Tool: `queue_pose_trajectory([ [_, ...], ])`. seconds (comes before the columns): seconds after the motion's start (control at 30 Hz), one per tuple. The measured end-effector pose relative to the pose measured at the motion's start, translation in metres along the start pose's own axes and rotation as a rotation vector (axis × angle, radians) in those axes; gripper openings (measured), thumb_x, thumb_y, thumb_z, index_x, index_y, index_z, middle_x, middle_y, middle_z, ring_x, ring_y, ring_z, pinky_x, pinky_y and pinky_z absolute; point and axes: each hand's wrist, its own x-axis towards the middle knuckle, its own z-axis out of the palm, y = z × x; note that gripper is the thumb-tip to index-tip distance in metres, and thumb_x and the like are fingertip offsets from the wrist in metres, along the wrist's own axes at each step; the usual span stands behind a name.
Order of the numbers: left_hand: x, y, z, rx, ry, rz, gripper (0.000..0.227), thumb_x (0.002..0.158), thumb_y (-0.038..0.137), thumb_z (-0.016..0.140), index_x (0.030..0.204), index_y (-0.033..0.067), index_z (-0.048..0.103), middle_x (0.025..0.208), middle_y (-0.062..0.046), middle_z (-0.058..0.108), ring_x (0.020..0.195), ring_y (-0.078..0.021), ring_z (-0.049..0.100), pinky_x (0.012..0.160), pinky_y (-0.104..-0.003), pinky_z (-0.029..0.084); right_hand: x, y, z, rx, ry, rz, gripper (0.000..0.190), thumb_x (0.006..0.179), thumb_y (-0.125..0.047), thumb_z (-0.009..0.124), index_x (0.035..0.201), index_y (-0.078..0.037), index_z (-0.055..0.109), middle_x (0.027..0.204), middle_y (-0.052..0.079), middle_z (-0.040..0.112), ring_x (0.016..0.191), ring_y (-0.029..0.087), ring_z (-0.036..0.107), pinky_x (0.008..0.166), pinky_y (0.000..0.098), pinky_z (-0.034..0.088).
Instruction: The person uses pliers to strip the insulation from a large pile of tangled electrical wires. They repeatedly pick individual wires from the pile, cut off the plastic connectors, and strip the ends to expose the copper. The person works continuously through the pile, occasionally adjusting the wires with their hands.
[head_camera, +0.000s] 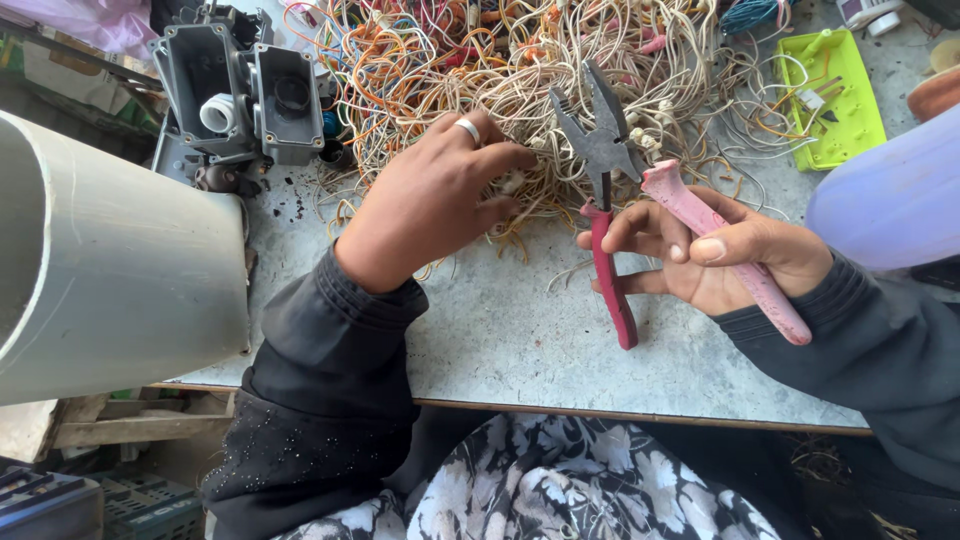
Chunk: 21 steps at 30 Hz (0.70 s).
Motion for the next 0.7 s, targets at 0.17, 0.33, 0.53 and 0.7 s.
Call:
queue_pose_trajectory([
  [0.17,-0.003,-0.011,-0.003,-0.081,-0.016,0.09,0.055,0.078,-0.002,0.07,0.131,0.0108,0.068,0.107,-0.012,0.07,0.101,-0.0325,0.065,0.088,-0.043,0.054,-0.002,0.002,0.0,0.014,0.001,-0.017,0.018,0.086,-0.014,0.069,0.095,-0.005,0.058,0.134,0.025,0.057,0.146,0.04,0.044,0.118,0.0679,0.033],
  [0.33,-0.002,-0.017,-0.01,-0.263,-0.07,0.097,0.051,0.081,-0.006,0.067,0.128,0.012,0.071,0.092,-0.009,0.07,0.081,-0.0263,0.069,0.074,-0.039,0.056,-0.002,0.003,0.0,0.028,0.012,-0.013,0.018,0.085,-0.014,0.07,0.095,-0.004,0.058,0.133,0.023,0.056,0.144,0.04,0.045,0.116,0.0684,0.034],
  [0.53,0.0,-0.009,-0.017,-0.303,0.175,0.007,0.022,0.101,0.006,0.072,0.123,0.0099,0.071,0.108,-0.007,0.073,0.087,-0.0165,0.073,0.075,-0.03,0.059,0.0,0.001,0.001,0.016,0.003,-0.006,0.028,0.083,-0.014,0.068,0.108,-0.006,0.058,0.131,0.022,0.056,0.143,0.039,0.044,0.115,0.0675,0.033],
  [0.7,0.005,-0.008,-0.015,-0.454,0.389,-0.011,0.017,0.094,0.009,0.081,0.109,0.0055,0.075,0.103,-0.011,0.066,0.083,-0.0155,0.068,0.069,-0.025,0.057,0.001,0.001,0.006,0.026,0.026,0.0,0.057,0.083,-0.013,0.068,0.135,0.001,0.049,0.134,0.024,0.055,0.145,0.039,0.044,0.115,0.0693,0.035],
])
